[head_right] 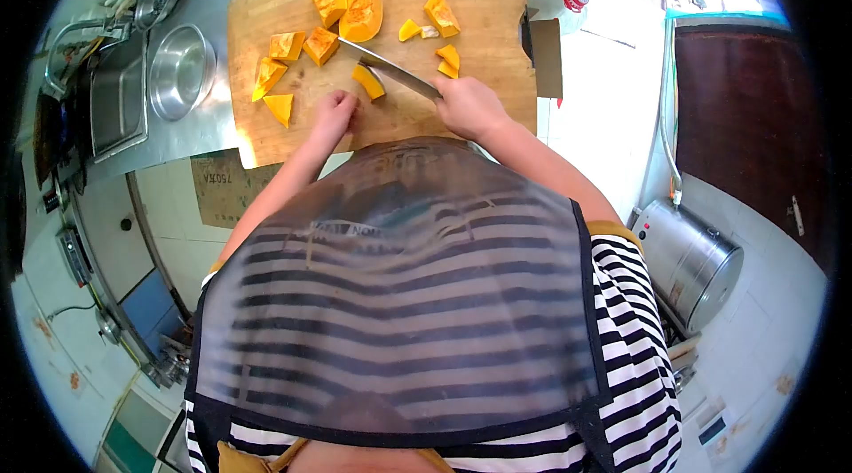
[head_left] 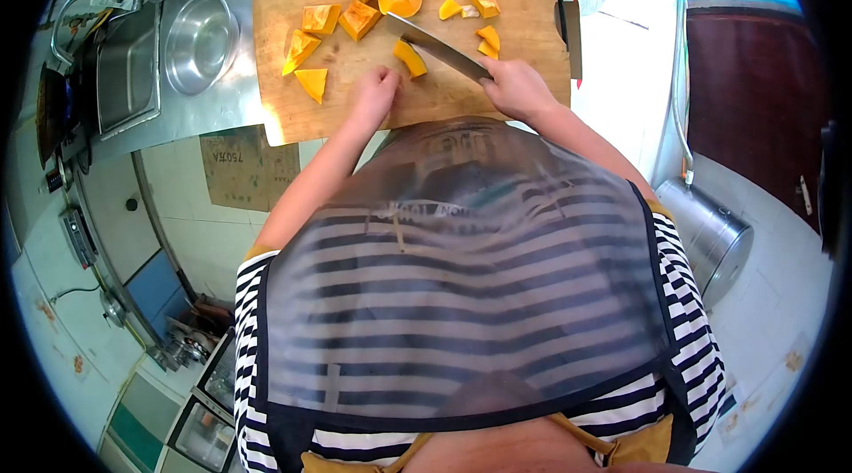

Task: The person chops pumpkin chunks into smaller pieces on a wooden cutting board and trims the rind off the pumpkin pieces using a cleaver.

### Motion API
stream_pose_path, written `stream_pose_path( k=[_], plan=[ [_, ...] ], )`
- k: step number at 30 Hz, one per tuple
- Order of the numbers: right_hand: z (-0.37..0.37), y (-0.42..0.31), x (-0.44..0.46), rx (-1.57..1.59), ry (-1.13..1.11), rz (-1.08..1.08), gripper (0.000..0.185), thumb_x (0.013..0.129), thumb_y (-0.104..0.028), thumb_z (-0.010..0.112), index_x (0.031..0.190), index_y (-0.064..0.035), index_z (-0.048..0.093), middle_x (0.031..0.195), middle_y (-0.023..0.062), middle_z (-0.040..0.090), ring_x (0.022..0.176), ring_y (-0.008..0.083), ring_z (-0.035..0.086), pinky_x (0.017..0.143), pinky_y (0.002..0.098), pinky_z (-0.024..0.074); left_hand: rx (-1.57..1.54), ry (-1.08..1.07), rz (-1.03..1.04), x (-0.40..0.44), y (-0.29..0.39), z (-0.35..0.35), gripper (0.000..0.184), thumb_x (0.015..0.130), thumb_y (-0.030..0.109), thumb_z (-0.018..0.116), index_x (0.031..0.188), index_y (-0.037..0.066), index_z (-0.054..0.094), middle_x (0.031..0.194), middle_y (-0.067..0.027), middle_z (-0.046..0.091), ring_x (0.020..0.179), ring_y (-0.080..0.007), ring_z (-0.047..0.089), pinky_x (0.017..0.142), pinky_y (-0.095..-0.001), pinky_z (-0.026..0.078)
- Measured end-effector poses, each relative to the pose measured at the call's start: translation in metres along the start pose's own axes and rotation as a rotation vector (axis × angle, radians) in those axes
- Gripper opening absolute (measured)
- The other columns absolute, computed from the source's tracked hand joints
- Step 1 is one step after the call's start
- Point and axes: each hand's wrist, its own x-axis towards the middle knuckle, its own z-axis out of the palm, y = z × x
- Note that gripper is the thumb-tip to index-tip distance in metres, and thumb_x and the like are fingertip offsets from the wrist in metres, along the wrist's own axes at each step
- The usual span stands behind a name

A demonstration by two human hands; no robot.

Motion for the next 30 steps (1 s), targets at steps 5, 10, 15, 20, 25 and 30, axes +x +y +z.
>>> stream_pose_path(
  k=[5, 10, 15, 20, 25, 30],
  plan=[
    [0.003, -0.006, -0.001, 0.073, 0.050, 0.049, 0.032, 0.083, -0.017, 0.057, 0.114, -0.0077, 0.059, 0.078, 0.0248, 0.061, 0.077, 0.0402, 0.060, 0.068, 0.0461, 0.0465, 0.631, 0.514, 0.979, -0.024, 0.027, -0.021, 0.021, 0.078, 0.013, 0.061, 0.097, 0.007, 0.060, 0.113, -0.0110, 0.054, 0.105, -0.0302, 0.051, 0.087, -0.0382, 0.046],
    [0.002, -0.009, -0.011, 0.188, 0.135, 0.130, 0.035, 0.084, -0.016, 0.057, 0.117, -0.0054, 0.057, 0.074, 0.0241, 0.060, 0.070, 0.0388, 0.059, 0.064, 0.0421, 0.0456, 0.761, 0.244, 1.311, 0.006, 0.028, -0.026, 0.022, 0.076, 0.004, 0.060, 0.097, 0.007, 0.061, 0.107, -0.0081, 0.058, 0.100, -0.0286, 0.055, 0.084, -0.0373, 0.047],
    [0.008, -0.013, -0.024, 0.207, 0.149, 0.163, 0.033, 0.085, -0.013, 0.055, 0.117, -0.0057, 0.058, 0.075, 0.0227, 0.060, 0.068, 0.0383, 0.058, 0.063, 0.0406, 0.0454, 0.665, 0.332, 1.313, 0.006, 0.023, -0.015, 0.024, 0.070, 0.007, 0.059, 0.095, 0.008, 0.062, 0.101, -0.0067, 0.058, 0.097, -0.0265, 0.056, 0.080, -0.0360, 0.049],
    [0.009, -0.026, -0.028, 0.285, 0.111, 0.170, 0.027, 0.086, -0.009, 0.054, 0.113, -0.0051, 0.059, 0.080, 0.0220, 0.061, 0.072, 0.0377, 0.059, 0.064, 0.0392, 0.0465, 0.565, 0.383, 1.307, 0.010, 0.019, -0.006, 0.024, 0.069, 0.006, 0.062, 0.093, 0.008, 0.062, 0.100, -0.0068, 0.059, 0.095, -0.0261, 0.057, 0.080, -0.0357, 0.049],
    [0.021, -0.025, -0.029, 0.306, 0.128, 0.147, 0.026, 0.086, -0.006, 0.054, 0.111, -0.0045, 0.059, 0.084, 0.0213, 0.062, 0.076, 0.0379, 0.060, 0.066, 0.0396, 0.0482, 0.604, 0.369, 1.274, 0.009, 0.025, -0.007, 0.027, 0.068, 0.005, 0.066, 0.095, 0.006, 0.062, 0.100, -0.0074, 0.059, 0.095, -0.0265, 0.056, 0.080, -0.0351, 0.047],
    [0.026, -0.030, -0.031, 0.298, 0.211, 0.106, 0.023, 0.084, -0.007, 0.052, 0.107, -0.0054, 0.059, 0.080, 0.0198, 0.063, 0.074, 0.0385, 0.061, 0.065, 0.0451, 0.0493, 0.590, 0.427, 1.253, 0.007, 0.023, 0.005, 0.026, 0.069, 0.005, 0.067, 0.094, 0.007, 0.062, 0.100, -0.0083, 0.058, 0.094, -0.0278, 0.055, 0.081, -0.0364, 0.046]
  ],
)
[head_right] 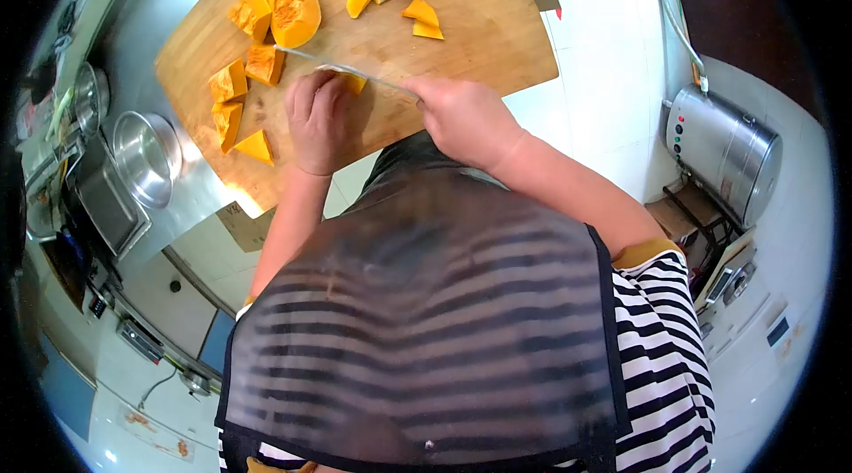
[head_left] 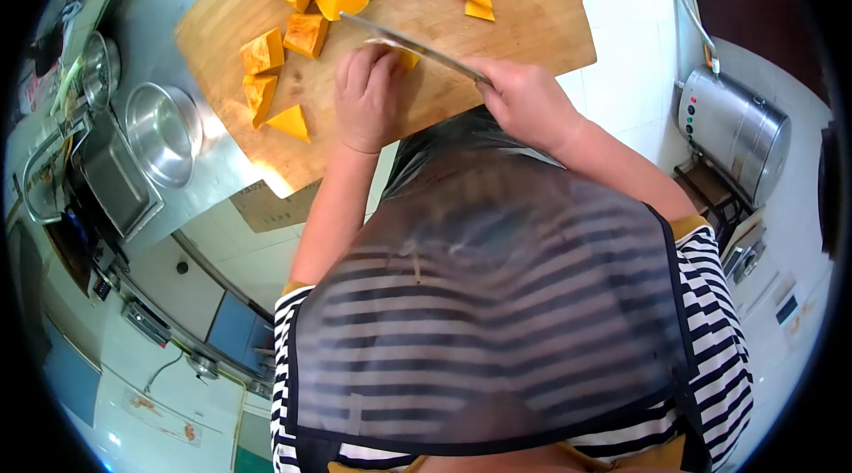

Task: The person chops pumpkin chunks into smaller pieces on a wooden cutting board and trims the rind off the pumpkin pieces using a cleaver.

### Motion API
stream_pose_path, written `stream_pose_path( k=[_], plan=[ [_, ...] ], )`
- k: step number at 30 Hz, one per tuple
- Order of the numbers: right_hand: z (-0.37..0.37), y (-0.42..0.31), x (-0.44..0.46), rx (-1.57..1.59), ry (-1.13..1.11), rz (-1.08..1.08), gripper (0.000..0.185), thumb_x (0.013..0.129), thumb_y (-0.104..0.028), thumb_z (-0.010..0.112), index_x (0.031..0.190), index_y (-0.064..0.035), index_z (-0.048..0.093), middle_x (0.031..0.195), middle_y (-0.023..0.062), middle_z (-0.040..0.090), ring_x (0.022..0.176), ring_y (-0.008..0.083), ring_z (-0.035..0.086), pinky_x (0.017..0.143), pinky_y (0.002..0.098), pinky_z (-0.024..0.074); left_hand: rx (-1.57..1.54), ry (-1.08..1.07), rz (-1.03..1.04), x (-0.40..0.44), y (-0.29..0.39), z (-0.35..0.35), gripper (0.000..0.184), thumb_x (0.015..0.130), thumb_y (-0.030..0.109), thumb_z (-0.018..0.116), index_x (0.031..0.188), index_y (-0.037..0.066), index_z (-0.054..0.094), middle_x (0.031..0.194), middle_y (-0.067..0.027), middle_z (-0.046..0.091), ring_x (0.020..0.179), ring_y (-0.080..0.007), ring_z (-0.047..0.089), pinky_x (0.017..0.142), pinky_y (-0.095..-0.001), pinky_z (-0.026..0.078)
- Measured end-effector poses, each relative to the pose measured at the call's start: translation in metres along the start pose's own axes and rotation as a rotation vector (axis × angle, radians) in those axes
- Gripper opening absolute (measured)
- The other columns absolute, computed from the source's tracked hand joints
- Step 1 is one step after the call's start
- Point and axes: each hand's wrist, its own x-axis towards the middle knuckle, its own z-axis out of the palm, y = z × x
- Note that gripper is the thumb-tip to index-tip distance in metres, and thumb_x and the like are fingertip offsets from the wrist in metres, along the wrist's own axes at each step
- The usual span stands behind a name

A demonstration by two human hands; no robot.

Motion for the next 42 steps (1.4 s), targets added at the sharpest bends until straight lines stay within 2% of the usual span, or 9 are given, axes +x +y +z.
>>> stream_pose_path(
  k=[8, 12, 14, 17, 19, 22, 25, 36, 42],
  plan=[
    [0.001, -0.001, -0.016, -0.108, -0.031, -0.037, 0.035, 0.082, -0.001, 0.054, 0.116, -0.0071, 0.056, 0.097, 0.0145, 0.063, 0.079, 0.0325, 0.063, 0.066, 0.0377, 0.0519, 0.030, 0.033, -0.035, -0.012, -0.002, 0.012, 0.028, 0.068, 0.007, 0.072, 0.094, 0.007, 0.063, 0.107, -0.0082, 0.057, 0.100, -0.0285, 0.053, 0.087, -0.0368, 0.042],
    [0.002, -0.001, -0.021, -0.109, -0.016, -0.022, 0.037, 0.080, 0.000, 0.055, 0.116, -0.0068, 0.055, 0.095, 0.0131, 0.063, 0.077, 0.0310, 0.063, 0.063, 0.0367, 0.0521, 0.068, 0.028, -0.063, -0.021, -0.004, 0.016, 0.029, 0.071, 0.008, 0.072, 0.098, 0.008, 0.064, 0.113, -0.0082, 0.056, 0.108, -0.0280, 0.050, 0.091, -0.0368, 0.040],
    [0.002, 0.001, -0.020, -0.113, -0.020, -0.028, 0.034, 0.079, -0.004, 0.053, 0.113, -0.0073, 0.055, 0.087, 0.0144, 0.062, 0.073, 0.0315, 0.063, 0.062, 0.0395, 0.0516, 0.057, 0.032, -0.074, -0.022, -0.005, 0.018, 0.029, 0.072, 0.009, 0.072, 0.099, 0.009, 0.064, 0.114, -0.0081, 0.056, 0.109, -0.0280, 0.049, 0.093, -0.0370, 0.039],
    [0.000, 0.000, -0.020, -0.148, -0.067, -0.027, 0.044, 0.076, 0.002, 0.055, 0.120, -0.0066, 0.052, 0.093, 0.0131, 0.062, 0.072, 0.0304, 0.062, 0.061, 0.0370, 0.0523, 0.044, 0.056, -0.087, -0.024, -0.007, 0.020, 0.031, 0.072, 0.010, 0.072, 0.101, 0.009, 0.064, 0.115, -0.0086, 0.056, 0.109, -0.0287, 0.049, 0.093, -0.0370, 0.038],
    [-0.001, 0.000, -0.019, -0.153, -0.086, -0.016, 0.044, 0.076, 0.001, 0.055, 0.119, -0.0064, 0.052, 0.093, 0.0133, 0.062, 0.072, 0.0303, 0.062, 0.061, 0.0369, 0.0524, 0.022, 0.011, -0.055, -0.027, -0.010, 0.019, 0.037, 0.074, 0.011, 0.070, 0.109, 0.006, 0.060, 0.123, -0.0138, 0.050, 0.114, -0.0344, 0.044, 0.097, -0.0416, 0.034],
    [-0.003, -0.002, -0.015, -0.174, -0.120, -0.001, 0.044, 0.076, 0.000, 0.056, 0.119, -0.0062, 0.052, 0.092, 0.0136, 0.062, 0.072, 0.0301, 0.063, 0.061, 0.0368, 0.0526, -0.012, 0.006, -0.037, -0.028, -0.013, 0.019, 0.039, 0.074, 0.011, 0.070, 0.111, 0.006, 0.059, 0.124, -0.0138, 0.050, 0.115, -0.0343, 0.043, 0.097, -0.0424, 0.033],
    [-0.003, -0.005, -0.011, -0.205, -0.172, 0.028, 0.043, 0.076, -0.001, 0.056, 0.118, -0.0062, 0.052, 0.092, 0.0139, 0.062, 0.072, 0.0301, 0.063, 0.061, 0.0368, 0.0527, 0.015, 0.028, -0.082, -0.021, -0.005, 0.016, 0.033, 0.071, 0.011, 0.073, 0.103, 0.009, 0.064, 0.117, -0.0095, 0.055, 0.108, -0.0295, 0.049, 0.091, -0.0381, 0.038],
    [0.006, -0.021, 0.018, -0.236, -0.242, 0.079, 0.040, 0.075, 0.000, 0.055, 0.115, -0.0040, 0.053, 0.093, 0.0174, 0.064, 0.075, 0.0340, 0.064, 0.064, 0.0412, 0.0527, -0.016, 0.046, -0.081, -0.020, -0.008, 0.018, 0.032, 0.068, 0.010, 0.074, 0.099, 0.010, 0.064, 0.111, -0.0075, 0.056, 0.103, -0.0286, 0.051, 0.089, -0.0379, 0.040],
    [0.013, -0.024, 0.041, -0.250, -0.284, 0.144, 0.039, 0.074, 0.000, 0.055, 0.113, -0.0043, 0.056, 0.084, 0.0200, 0.065, 0.075, 0.0367, 0.064, 0.065, 0.0450, 0.0515, -0.066, 0.058, -0.066, -0.019, -0.011, 0.018, 0.031, 0.067, 0.010, 0.074, 0.096, 0.010, 0.063, 0.107, -0.0076, 0.056, 0.101, -0.0285, 0.051, 0.089, -0.0381, 0.039]
  ],
)
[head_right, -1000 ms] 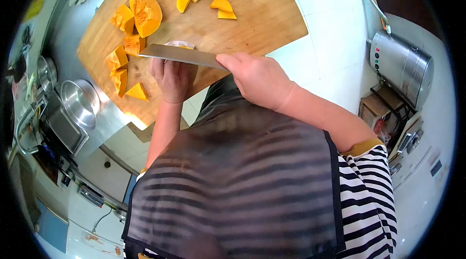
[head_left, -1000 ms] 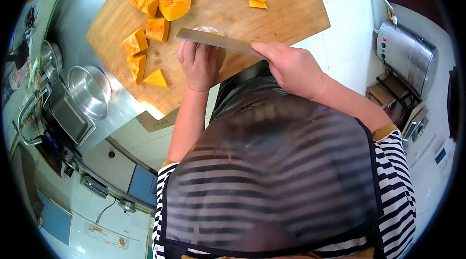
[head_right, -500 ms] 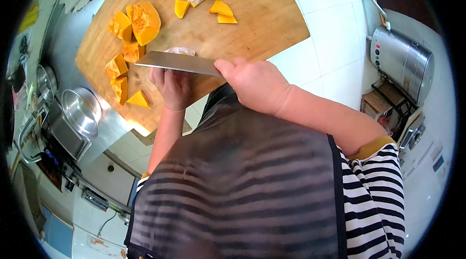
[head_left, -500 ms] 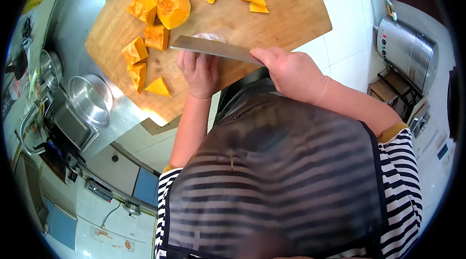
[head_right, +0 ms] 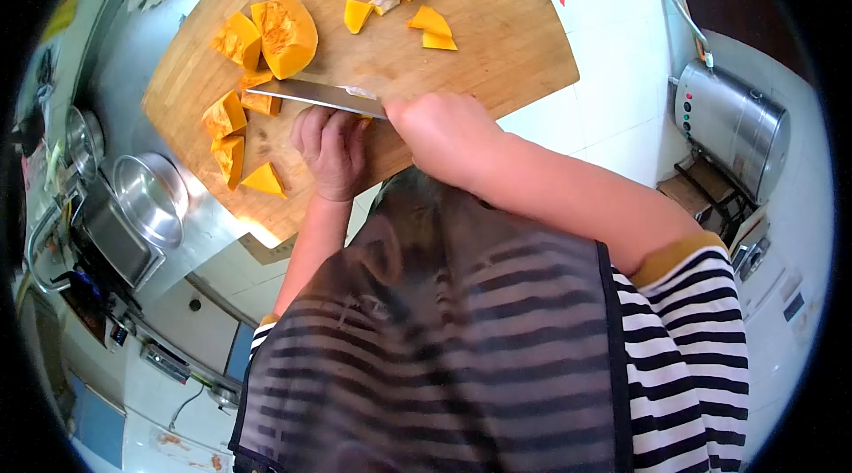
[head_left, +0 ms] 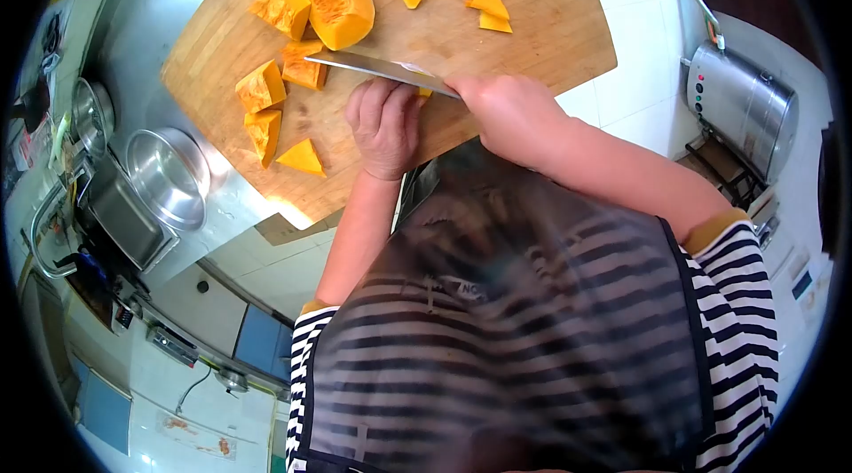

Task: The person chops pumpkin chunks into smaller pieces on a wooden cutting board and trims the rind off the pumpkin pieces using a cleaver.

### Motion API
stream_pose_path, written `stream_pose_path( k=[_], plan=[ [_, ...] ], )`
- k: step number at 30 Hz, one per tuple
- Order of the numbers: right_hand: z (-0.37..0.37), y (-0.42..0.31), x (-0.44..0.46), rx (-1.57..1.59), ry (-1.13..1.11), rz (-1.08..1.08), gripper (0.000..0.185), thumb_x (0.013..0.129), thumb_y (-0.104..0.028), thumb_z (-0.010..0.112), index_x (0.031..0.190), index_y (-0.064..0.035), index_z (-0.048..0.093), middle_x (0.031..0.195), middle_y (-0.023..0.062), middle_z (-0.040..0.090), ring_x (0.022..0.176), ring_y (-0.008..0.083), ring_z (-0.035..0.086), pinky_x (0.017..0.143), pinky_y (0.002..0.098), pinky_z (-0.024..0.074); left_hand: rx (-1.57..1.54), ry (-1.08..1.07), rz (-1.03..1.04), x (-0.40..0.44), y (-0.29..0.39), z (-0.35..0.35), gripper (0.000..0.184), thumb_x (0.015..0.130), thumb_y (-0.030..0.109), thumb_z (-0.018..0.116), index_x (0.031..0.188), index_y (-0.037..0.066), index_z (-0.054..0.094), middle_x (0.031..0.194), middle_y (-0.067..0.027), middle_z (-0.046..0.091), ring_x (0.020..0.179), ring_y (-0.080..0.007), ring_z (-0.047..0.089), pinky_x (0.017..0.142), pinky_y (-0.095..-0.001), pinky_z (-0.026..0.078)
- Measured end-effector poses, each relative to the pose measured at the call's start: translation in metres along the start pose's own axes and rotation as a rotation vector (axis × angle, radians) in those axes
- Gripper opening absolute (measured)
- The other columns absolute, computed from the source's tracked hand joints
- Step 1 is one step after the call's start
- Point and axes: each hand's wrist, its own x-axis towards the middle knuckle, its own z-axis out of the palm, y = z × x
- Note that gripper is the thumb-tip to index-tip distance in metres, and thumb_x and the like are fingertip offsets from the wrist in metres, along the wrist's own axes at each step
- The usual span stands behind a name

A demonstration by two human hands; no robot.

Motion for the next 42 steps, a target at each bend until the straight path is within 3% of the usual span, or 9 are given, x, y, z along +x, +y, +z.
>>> stream_pose_path(
  k=[2, 5, 14, 22, 24, 27, 30, 33, 42],
  plan=[
    [0.005, -0.001, 0.007, -0.015, 0.023, -0.031, 0.022, 0.075, -0.002, 0.056, 0.097, -0.0016, 0.053, 0.077, 0.0194, 0.064, 0.075, 0.0376, 0.064, 0.063, 0.0475, 0.0507, -0.023, -0.014, 0.010, -0.002, -0.001, -0.002, 0.033, 0.067, 0.009, 0.075, 0.097, 0.009, 0.061, 0.108, -0.0090, 0.055, 0.102, -0.0293, 0.050, 0.090, -0.0388, 0.037],
    [0.009, -0.002, 0.014, -0.016, 0.010, -0.004, 0.038, 0.073, -0.001, 0.055, 0.111, -0.0049, 0.056, 0.079, 0.0201, 0.064, 0.075, 0.0376, 0.063, 0.065, 0.0462, 0.0508, -0.025, -0.003, 0.010, 0.000, 0.001, -0.001, 0.031, 0.069, 0.009, 0.074, 0.097, 0.010, 0.061, 0.107, -0.0093, 0.055, 0.102, -0.0297, 0.050, 0.090, -0.0393, 0.037],
    [-0.005, 0.029, -0.039, -0.078, -0.010, 0.006, 0.030, 0.077, -0.003, 0.053, 0.106, -0.0046, 0.057, 0.076, 0.0192, 0.064, 0.073, 0.0389, 0.062, 0.064, 0.0464, 0.0499, -0.025, -0.039, -0.014, -0.002, 0.002, -0.002, 0.031, 0.071, 0.010, 0.072, 0.100, 0.011, 0.061, 0.109, -0.0092, 0.054, 0.104, -0.0294, 0.049, 0.092, -0.0391, 0.036],
    [-0.015, 0.051, -0.024, -0.038, 0.109, -0.020, 0.028, 0.077, -0.007, 0.052, 0.104, -0.0066, 0.061, 0.076, 0.0180, 0.064, 0.072, 0.0355, 0.063, 0.063, 0.0450, 0.0508, 0.007, -0.029, -0.012, -0.004, 0.001, -0.001, 0.029, 0.072, 0.010, 0.073, 0.099, 0.011, 0.063, 0.109, -0.0081, 0.055, 0.105, -0.0278, 0.049, 0.092, -0.0377, 0.036],
    [-0.020, 0.047, -0.021, -0.030, 0.231, -0.206, 0.029, 0.076, -0.005, 0.054, 0.104, -0.0071, 0.061, 0.076, 0.0161, 0.065, 0.070, 0.0340, 0.063, 0.060, 0.0435, 0.0510, 0.014, -0.038, -0.017, -0.005, 0.002, -0.002, 0.028, 0.072, 0.011, 0.073, 0.099, 0.011, 0.064, 0.109, -0.0084, 0.055, 0.105, -0.0282, 0.048, 0.092, -0.0381, 0.036],
    [-0.027, 0.033, -0.023, -0.054, 0.163, -0.265, 0.033, 0.077, 0.000, 0.054, 0.109, -0.0081, 0.059, 0.087, 0.0139, 0.065, 0.074, 0.0325, 0.063, 0.062, 0.0396, 0.0522, 0.039, -0.024, -0.022, -0.007, 0.000, 0.000, 0.029, 0.071, 0.012, 0.074, 0.099, 0.011, 0.065, 0.111, -0.0092, 0.055, 0.106, -0.0294, 0.048, 0.092, -0.0392, 0.035],
    [-0.030, 0.026, -0.024, -0.112, 0.079, -0.258, 0.036, 0.077, 0.000, 0.055, 0.111, -0.0081, 0.058, 0.087, 0.0121, 0.065, 0.073, 0.0307, 0.064, 0.061, 0.0380, 0.0524, 0.065, 0.002, -0.023, -0.013, -0.002, 0.002, 0.031, 0.071, 0.013, 0.075, 0.100, 0.011, 0.065, 0.113, -0.0102, 0.054, 0.106, -0.0308, 0.047, 0.092, -0.0404, 0.035],
    [-0.028, 0.027, -0.024, -0.081, 0.171, -0.318, 0.028, 0.075, -0.003, 0.055, 0.103, -0.0065, 0.057, 0.082, 0.0115, 0.064, 0.068, 0.0310, 0.064, 0.057, 0.0391, 0.0517, 0.077, 0.001, -0.033, -0.013, -0.002, 0.002, 0.032, 0.071, 0.014, 0.075, 0.101, 0.010, 0.065, 0.115, -0.0111, 0.053, 0.106, -0.0317, 0.046, 0.092, -0.0408, 0.034],
    [-0.032, 0.019, -0.024, -0.193, 0.100, -0.249, 0.027, 0.073, -0.002, 0.057, 0.100, -0.0051, 0.056, 0.079, 0.0123, 0.062, 0.068, 0.0304, 0.065, 0.056, 0.0382, 0.0524, 0.092, -0.064, -0.046, -0.016, -0.006, 0.000, 0.034, 0.074, 0.018, 0.072, 0.105, 0.010, 0.063, 0.117, -0.0133, 0.051, 0.108, -0.0343, 0.045, 0.094, -0.0441, 0.032]
  ],
)
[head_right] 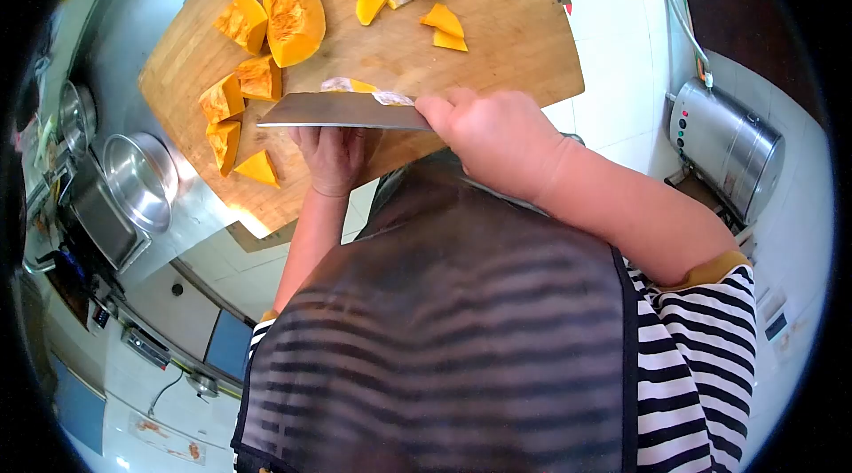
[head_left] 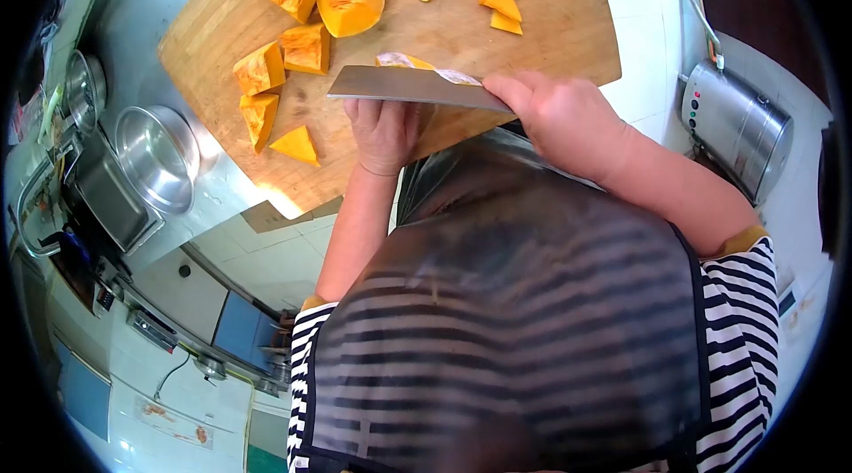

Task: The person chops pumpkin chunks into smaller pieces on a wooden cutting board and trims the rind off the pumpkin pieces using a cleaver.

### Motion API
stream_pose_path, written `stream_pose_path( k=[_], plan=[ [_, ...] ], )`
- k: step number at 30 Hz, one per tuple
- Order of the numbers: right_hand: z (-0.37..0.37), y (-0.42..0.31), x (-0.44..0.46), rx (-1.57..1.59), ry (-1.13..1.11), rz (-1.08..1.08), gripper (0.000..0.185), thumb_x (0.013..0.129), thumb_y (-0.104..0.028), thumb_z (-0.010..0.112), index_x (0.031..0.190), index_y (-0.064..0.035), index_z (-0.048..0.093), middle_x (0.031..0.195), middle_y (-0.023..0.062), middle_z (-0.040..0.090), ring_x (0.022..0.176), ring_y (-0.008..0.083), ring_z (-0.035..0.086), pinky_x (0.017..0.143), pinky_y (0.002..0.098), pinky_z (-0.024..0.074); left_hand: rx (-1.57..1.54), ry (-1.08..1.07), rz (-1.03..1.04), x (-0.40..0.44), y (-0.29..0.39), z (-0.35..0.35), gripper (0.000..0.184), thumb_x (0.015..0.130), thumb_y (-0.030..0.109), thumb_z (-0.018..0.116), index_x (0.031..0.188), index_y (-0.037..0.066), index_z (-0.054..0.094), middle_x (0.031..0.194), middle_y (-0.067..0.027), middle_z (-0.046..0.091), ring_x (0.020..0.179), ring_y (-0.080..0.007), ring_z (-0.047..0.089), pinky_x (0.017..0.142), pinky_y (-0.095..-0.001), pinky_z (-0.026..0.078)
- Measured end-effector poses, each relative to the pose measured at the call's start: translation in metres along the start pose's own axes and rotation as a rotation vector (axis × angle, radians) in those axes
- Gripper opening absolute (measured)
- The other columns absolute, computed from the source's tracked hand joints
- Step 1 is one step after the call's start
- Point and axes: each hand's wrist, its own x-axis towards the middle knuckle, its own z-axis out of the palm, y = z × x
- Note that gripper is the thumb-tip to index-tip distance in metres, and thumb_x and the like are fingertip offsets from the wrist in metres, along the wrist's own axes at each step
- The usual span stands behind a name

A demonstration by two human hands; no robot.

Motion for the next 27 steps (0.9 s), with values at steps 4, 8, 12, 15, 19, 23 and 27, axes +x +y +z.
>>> stream_pose_path(
  k=[4, 8, 12, 15, 19, 23, 27],
  plan=[
    [-0.002, -0.005, 0.008, -0.004, -0.033, -0.001, 0.027, 0.072, -0.002, 0.058, 0.099, -0.0035, 0.055, 0.078, 0.0138, 0.062, 0.068, 0.0315, 0.065, 0.057, 0.0392, 0.0524, -0.016, 0.014, 0.022, 0.002, -0.001, 0.000, 0.034, 0.074, 0.018, 0.072, 0.105, 0.010, 0.063, 0.115, -0.0132, 0.052, 0.108, -0.0339, 0.045, 0.093, -0.0443, 0.033],
    [0.005, -0.009, 0.021, 0.012, -0.092, 0.020, 0.024, 0.073, -0.002, 0.058, 0.097, -0.0016, 0.055, 0.076, 0.0170, 0.064, 0.070, 0.0336, 0.065, 0.059, 0.0424, 0.0521, -0.046, 0.055, 0.016, 0.005, 0.001, 0.001, 0.033, 0.071, 0.016, 0.074, 0.102, 0.010, 0.064, 0.112, -0.0118, 0.054, 0.105, -0.0322, 0.047, 0.092, -0.0424, 0.035],
    [0.008, -0.010, 0.048, -0.023, -0.258, 0.100, 0.044, 0.072, -0.001, 0.057, 0.116, -0.0056, 0.054, 0.085, 0.0165, 0.065, 0.073, 0.0346, 0.064, 0.064, 0.0417, 0.0517, -0.108, 0.103, 0.018, 0.011, 0.003, -0.001, 0.032, 0.068, 0.010, 0.076, 0.097, 0.011, 0.064, 0.107, -0.0080, 0.056, 0.101, -0.0294, 0.050, 0.089, -0.0386, 0.038],
    [0.020, -0.001, 0.061, -0.035, -0.179, 0.046, 0.043, 0.073, -0.001, 0.056, 0.115, -0.0068, 0.055, 0.079, 0.0172, 0.065, 0.073, 0.0347, 0.064, 0.064, 0.0427, 0.0514, -0.133, 0.101, 0.018, 0.015, 0.009, -0.006, 0.030, 0.068, 0.008, 0.075, 0.096, 0.011, 0.063, 0.105, -0.0065, 0.056, 0.099, -0.0280, 0.051, 0.088, -0.0370, 0.039],
    [0.018, 0.007, 0.045, -0.024, -0.179, 0.054, 0.042, 0.074, -0.002, 0.056, 0.115, -0.0082, 0.056, 0.078, 0.0174, 0.064, 0.072, 0.0355, 0.063, 0.063, 0.0429, 0.0511, -0.142, 0.110, 0.007, 0.016, 0.010, -0.005, 0.029, 0.068, 0.006, 0.073, 0.095, 0.010, 0.064, 0.103, -0.0055, 0.056, 0.098, -0.0268, 0.051, 0.085, -0.0357, 0.042],
    [0.006, 0.021, 0.012, -0.022, -0.171, 0.092, 0.040, 0.075, -0.004, 0.055, 0.115, -0.0078, 0.057, 0.077, 0.0178, 0.064, 0.071, 0.0359, 0.063, 0.061, 0.0441, 0.0502, -0.153, 0.110, 0.008, 0.017, 0.008, -0.005, 0.029, 0.067, 0.006, 0.073, 0.095, 0.010, 0.064, 0.103, -0.0056, 0.057, 0.099, -0.0265, 0.052, 0.086, -0.0357, 0.042],
    [-0.004, 0.027, 0.004, 0.002, -0.109, 0.096, 0.041, 0.075, -0.003, 0.054, 0.115, -0.0092, 0.058, 0.074, 0.0185, 0.064, 0.068, 0.0356, 0.063, 0.060, 0.0451, 0.0497, -0.171, 0.091, 0.006, 0.015, 0.006, -0.005, 0.033, 0.067, 0.007, 0.075, 0.097, 0.010, 0.062, 0.105, -0.0062, 0.057, 0.102, -0.0273, 0.051, 0.089, -0.0370, 0.039]
  ],
)
